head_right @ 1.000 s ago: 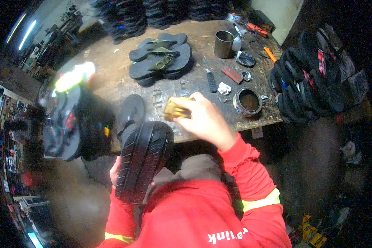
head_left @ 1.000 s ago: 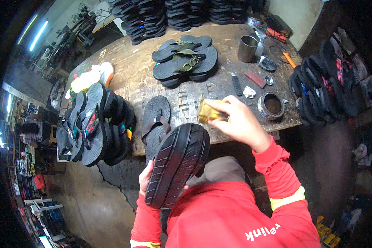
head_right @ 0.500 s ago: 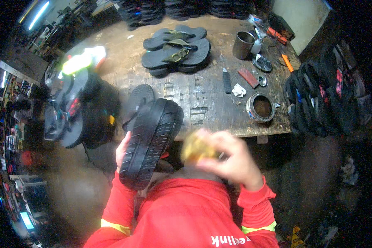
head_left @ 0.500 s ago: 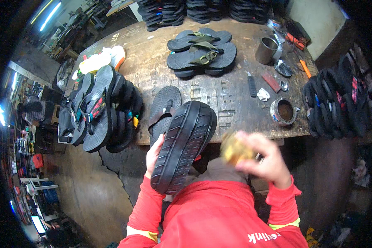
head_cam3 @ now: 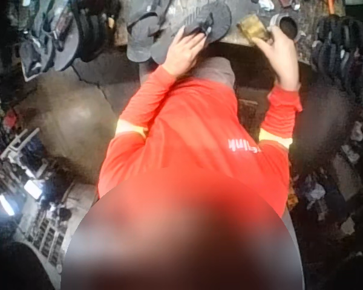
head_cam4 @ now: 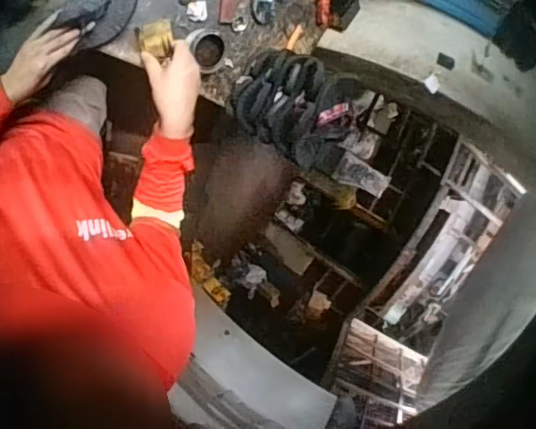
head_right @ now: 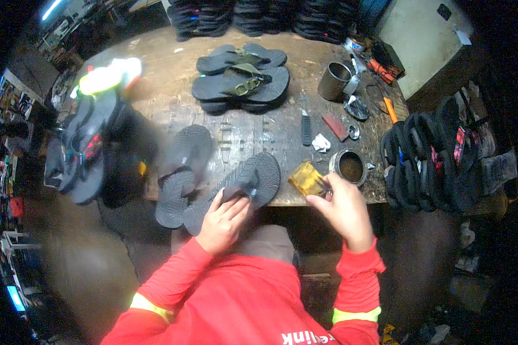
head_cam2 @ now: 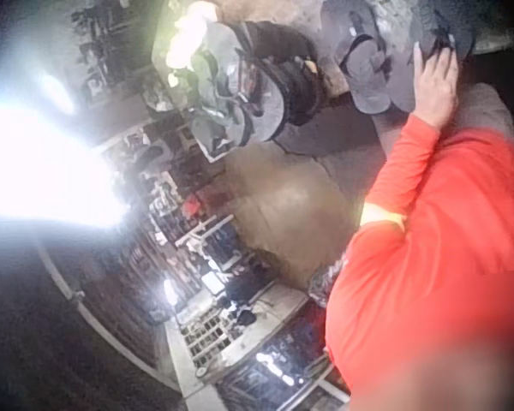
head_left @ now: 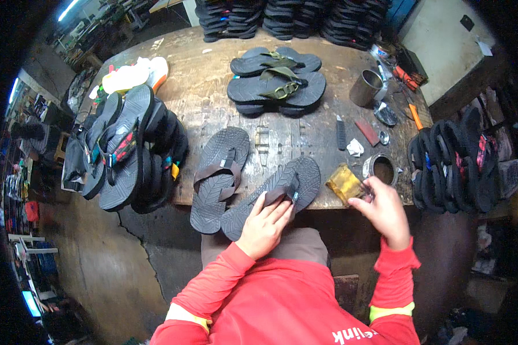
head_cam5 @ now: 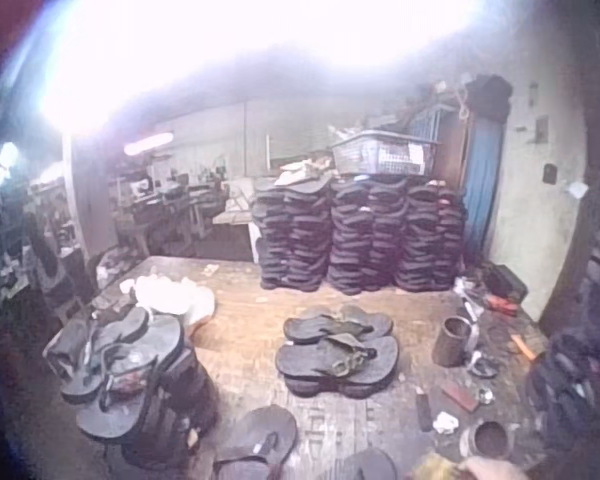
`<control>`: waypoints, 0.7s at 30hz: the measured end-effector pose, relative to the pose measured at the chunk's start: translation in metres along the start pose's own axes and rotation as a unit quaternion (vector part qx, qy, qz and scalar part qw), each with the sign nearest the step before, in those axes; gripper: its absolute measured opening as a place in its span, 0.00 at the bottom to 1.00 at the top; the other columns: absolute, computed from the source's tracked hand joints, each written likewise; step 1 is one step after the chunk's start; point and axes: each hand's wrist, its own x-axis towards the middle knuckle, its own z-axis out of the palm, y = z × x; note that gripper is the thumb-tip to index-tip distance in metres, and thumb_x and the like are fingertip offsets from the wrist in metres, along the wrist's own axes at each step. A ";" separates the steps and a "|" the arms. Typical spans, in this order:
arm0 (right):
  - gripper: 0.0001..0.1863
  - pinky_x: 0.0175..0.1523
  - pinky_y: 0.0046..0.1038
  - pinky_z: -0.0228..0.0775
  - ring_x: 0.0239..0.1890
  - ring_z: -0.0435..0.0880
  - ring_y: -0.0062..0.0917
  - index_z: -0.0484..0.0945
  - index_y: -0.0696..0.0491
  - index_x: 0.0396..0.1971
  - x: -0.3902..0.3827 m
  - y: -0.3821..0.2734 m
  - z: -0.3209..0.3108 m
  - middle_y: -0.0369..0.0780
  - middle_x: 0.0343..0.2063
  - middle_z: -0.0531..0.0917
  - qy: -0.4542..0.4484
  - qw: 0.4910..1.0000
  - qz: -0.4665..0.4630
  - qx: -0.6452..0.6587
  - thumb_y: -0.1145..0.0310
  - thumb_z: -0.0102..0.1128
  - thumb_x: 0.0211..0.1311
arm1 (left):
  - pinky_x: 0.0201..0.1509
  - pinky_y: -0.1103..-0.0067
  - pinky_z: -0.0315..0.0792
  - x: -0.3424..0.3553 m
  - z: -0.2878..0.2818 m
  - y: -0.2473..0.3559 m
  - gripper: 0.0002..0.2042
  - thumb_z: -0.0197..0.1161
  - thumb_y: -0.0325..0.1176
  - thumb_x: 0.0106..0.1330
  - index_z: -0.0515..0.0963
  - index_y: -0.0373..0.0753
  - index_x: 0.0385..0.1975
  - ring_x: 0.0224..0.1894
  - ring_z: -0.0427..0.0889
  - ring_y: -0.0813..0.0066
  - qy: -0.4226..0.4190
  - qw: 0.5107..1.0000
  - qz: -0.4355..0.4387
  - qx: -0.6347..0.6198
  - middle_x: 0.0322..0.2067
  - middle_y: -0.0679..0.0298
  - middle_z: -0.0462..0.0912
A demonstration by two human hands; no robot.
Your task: The person repairs flip-flops by removing loose strap pieces, applying adhesive to the soles with a sponge, and pressing the straps back into place. They repeat this process on multiple pairs, handling each flip-flop individually and stacking completed pairs on the table.
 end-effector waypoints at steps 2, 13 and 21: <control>0.22 0.42 0.29 0.75 0.35 0.82 0.23 0.80 0.62 0.46 0.020 -0.003 -0.015 0.42 0.33 0.83 -0.087 0.994 -0.035 0.052 0.63 0.76 0.59 | 0.79 0.50 0.58 -0.007 -0.002 -0.003 0.23 0.62 0.29 0.61 0.81 0.38 0.59 0.64 0.80 0.64 0.000 1.000 0.015 0.004 0.60 0.59 0.83; 0.22 0.38 0.31 0.79 0.29 0.86 0.25 0.88 0.59 0.44 0.183 -0.066 0.045 0.41 0.28 0.89 -0.378 0.906 -0.160 0.105 0.58 0.79 0.56 | 0.78 0.56 0.61 -0.027 0.016 0.013 0.15 0.64 0.34 0.62 0.88 0.44 0.48 0.58 0.83 0.72 0.056 0.998 0.009 0.020 0.55 0.69 0.86; 0.22 0.40 0.34 0.79 0.33 0.90 0.30 0.92 0.55 0.40 0.213 -0.118 0.093 0.42 0.31 0.92 -0.549 0.792 -0.230 -0.135 0.55 0.84 0.48 | 0.79 0.60 0.58 -0.039 0.038 0.005 0.13 0.65 0.35 0.63 0.89 0.50 0.46 0.58 0.84 0.76 0.087 0.996 0.022 0.015 0.49 0.75 0.88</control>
